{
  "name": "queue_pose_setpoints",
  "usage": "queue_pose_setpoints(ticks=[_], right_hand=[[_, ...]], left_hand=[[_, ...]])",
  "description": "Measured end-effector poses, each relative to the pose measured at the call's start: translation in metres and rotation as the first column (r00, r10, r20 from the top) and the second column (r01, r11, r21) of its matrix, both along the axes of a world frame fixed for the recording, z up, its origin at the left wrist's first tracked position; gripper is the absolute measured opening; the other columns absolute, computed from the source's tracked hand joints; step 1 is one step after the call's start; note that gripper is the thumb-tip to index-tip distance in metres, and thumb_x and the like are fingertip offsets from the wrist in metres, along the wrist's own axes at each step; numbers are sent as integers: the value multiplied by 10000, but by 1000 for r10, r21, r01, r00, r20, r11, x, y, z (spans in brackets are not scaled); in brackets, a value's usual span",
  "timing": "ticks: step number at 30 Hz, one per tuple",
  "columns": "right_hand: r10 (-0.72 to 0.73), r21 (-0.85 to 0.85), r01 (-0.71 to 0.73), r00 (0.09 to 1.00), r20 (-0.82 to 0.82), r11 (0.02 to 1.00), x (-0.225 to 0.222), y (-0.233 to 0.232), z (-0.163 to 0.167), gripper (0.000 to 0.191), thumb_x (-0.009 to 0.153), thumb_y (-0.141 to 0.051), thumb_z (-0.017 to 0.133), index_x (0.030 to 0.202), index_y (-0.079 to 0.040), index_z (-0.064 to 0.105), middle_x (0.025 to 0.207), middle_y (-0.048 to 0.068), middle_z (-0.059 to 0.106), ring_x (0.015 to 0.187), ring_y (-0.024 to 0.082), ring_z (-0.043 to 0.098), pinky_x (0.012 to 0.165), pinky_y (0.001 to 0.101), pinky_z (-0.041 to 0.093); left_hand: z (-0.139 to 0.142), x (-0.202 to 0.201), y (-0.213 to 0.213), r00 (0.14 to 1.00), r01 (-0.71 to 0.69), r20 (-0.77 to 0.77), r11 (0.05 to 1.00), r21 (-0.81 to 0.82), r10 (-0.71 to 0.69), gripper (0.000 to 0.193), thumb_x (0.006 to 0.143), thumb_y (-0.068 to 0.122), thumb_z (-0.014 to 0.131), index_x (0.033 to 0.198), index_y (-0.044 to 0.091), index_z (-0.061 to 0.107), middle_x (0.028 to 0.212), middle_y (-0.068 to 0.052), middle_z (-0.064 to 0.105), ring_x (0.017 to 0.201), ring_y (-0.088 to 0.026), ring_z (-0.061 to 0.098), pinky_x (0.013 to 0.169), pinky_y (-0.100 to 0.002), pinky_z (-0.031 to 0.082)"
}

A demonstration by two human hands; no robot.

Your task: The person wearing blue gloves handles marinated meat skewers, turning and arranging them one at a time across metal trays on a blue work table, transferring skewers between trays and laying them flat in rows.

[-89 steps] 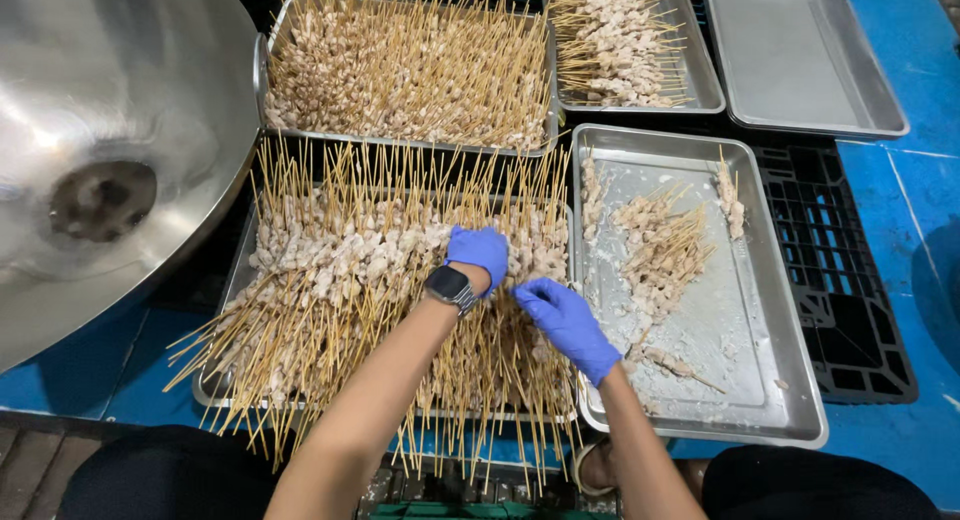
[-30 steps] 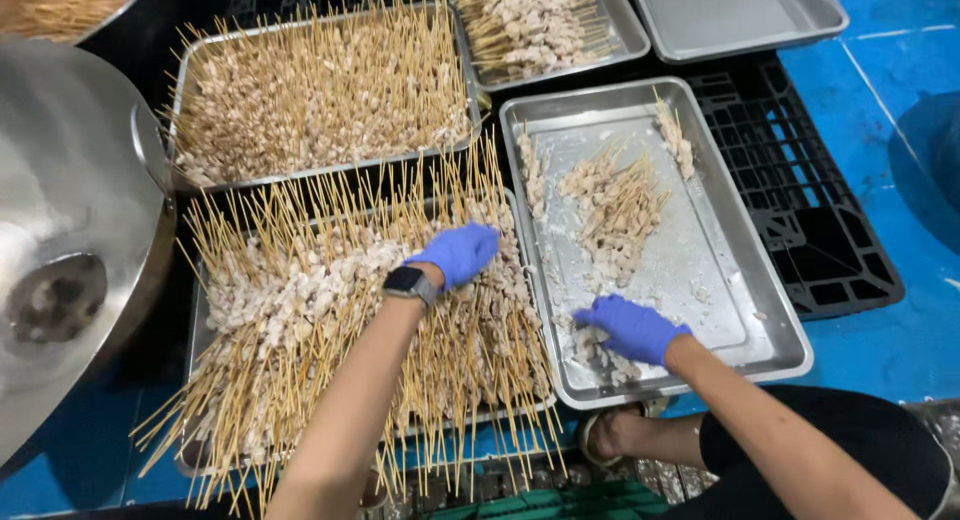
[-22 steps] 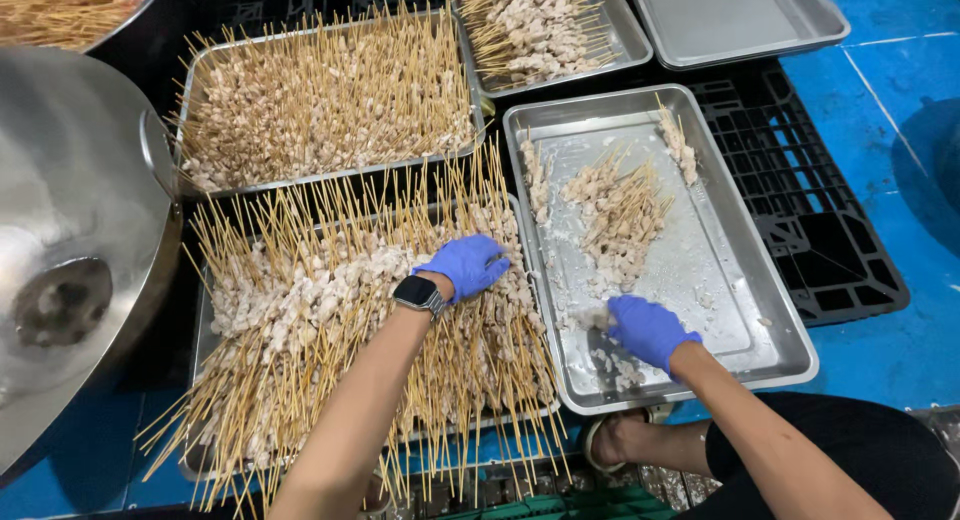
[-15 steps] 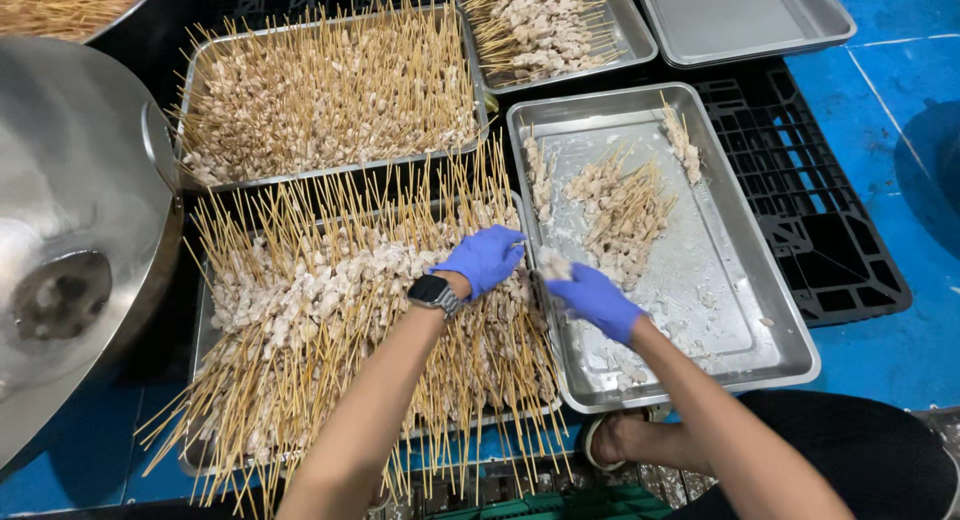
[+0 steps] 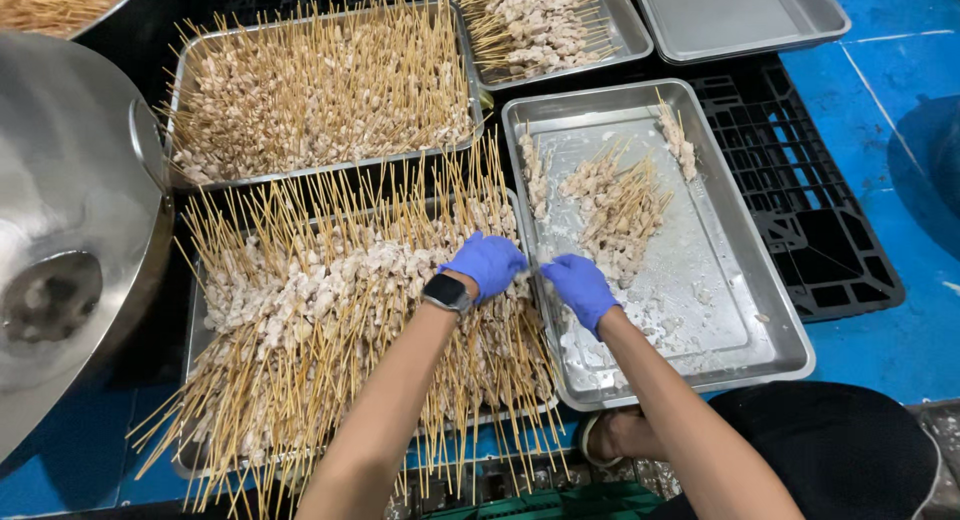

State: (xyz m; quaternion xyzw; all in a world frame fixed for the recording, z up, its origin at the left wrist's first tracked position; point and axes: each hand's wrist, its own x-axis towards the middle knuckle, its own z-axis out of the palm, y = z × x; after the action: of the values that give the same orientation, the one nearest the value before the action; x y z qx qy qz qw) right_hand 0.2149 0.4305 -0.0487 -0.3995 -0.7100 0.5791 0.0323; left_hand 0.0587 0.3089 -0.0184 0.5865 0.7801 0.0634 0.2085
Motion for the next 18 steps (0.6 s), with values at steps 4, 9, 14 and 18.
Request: queue_pose_setpoints(ticks=[4, 9, 14, 18], right_hand=[[63, 220, -68, 998, 31, 973, -22, -21, 9, 393, 891, -303, 695, 1068, 41, 628, 916, 161, 713, 839, 269, 676, 819, 406, 538], [344, 530, -311, 938, 39, 789, -34, -24, 10, 267, 927, -250, 668, 1050, -20, 727, 997, 209, 716, 917, 363, 668, 836, 439, 522], [436, 290, -415, 900, -9, 862, -17, -11, 15, 294, 907, -212, 615, 1132, -56, 721, 1017, 160, 752, 894, 299, 719, 853, 397, 542], [455, 278, -449, 889, 45, 849, 0, 24, 28, 314, 900, -303, 645, 1131, -100, 710, 1033, 116, 753, 896, 279, 724, 851, 370, 557]], left_hand=[[-1, -13, -7, 938, -331, 210, 897, 294, 277, 295, 1015, 264, 510, 1194, 113, 690, 1166, -167, 686, 1045, -346, 685, 964, -446, 542], [-6, -9, -4, 955, -267, 230, 874, 406, 184, 299, 950, 225, 549, 1164, 83, 703, 1130, -214, 679, 1019, -403, 654, 912, -478, 517], [-12, -1, 2, 996, -88, -7, 989, 117, 90, 279, 1033, 270, 519, 1029, 103, 742, 1062, -191, 718, 1011, -378, 688, 908, -478, 546], [-21, 1, -2, 990, 62, -130, 996, 57, -54, 299, 948, 368, 595, 1007, 109, 735, 1058, -145, 719, 1017, -348, 675, 912, -480, 523]])
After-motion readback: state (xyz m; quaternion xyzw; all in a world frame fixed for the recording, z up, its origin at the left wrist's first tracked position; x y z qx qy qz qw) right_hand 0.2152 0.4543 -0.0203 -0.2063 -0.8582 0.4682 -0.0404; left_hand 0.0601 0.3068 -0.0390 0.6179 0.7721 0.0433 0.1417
